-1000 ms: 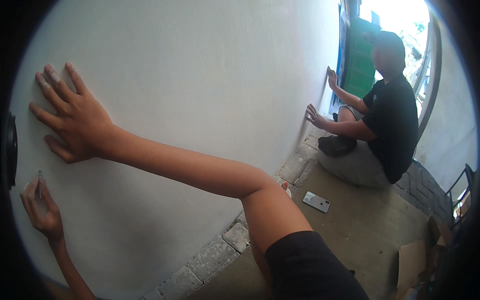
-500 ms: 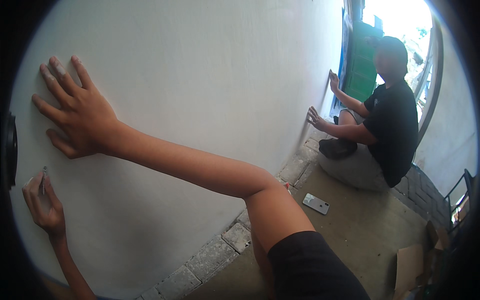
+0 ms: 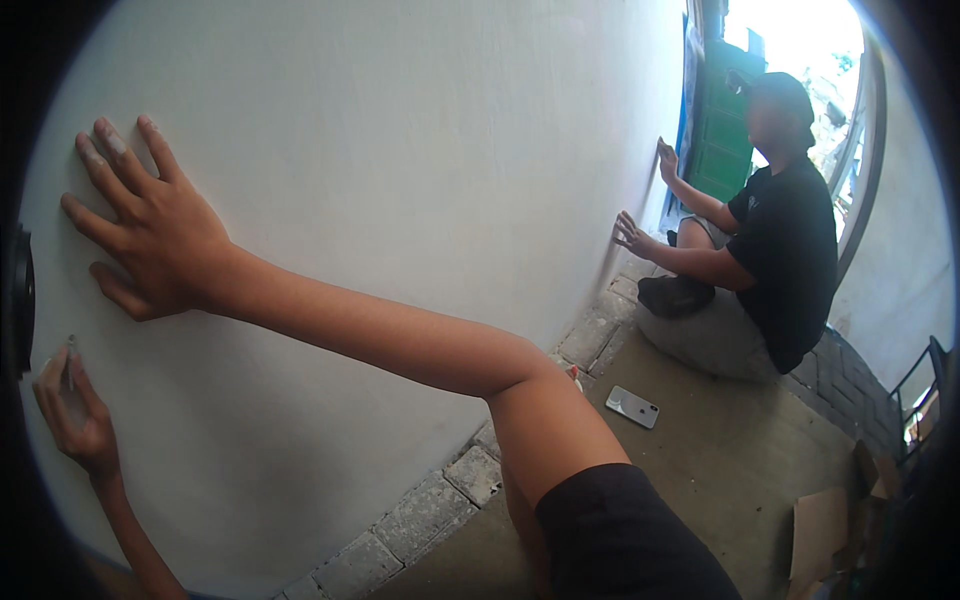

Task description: Sanding and smoothing a white wall using sandpaper.

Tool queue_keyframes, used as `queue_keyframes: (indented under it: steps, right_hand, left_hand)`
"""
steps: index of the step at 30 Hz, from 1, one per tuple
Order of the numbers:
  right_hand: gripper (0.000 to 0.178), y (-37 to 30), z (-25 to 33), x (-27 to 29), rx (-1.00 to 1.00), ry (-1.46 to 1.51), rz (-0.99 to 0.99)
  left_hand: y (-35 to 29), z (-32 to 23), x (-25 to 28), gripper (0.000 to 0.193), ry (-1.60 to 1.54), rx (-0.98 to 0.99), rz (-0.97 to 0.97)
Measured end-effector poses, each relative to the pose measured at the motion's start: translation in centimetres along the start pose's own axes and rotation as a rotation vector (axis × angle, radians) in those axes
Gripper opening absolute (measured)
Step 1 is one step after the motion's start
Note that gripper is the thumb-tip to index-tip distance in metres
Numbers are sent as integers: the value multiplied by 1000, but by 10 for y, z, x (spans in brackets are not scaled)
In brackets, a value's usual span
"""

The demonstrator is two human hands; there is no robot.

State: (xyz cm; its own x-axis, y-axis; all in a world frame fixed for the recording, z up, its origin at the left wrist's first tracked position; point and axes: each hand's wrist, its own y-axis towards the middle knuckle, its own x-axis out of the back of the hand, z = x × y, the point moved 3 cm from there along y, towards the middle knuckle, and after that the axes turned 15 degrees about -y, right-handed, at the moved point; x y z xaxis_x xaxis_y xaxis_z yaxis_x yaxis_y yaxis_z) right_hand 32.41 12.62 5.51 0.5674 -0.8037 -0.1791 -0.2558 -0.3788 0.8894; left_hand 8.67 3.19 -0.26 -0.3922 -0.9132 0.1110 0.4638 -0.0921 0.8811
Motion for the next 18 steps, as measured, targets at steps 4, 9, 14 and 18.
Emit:
queue_keyframes:
  steps: [4,9,14,18]
  right_hand:
    - [64,0,0,0,0,-4,1]
    - [64,0,-1,0,-3,1,-8]
    - [63,1,-1,0,0,-46,5]
    - [63,1,0,1,-8,2,-22]
  left_hand:
    - [8,24,12,20,-26,221,-162]
    - [-3,0,-2,20,-105,93,-37]
    - [4,5,2,19,-8,28,2]
    - [9,23,12,18,-30,205,-124]
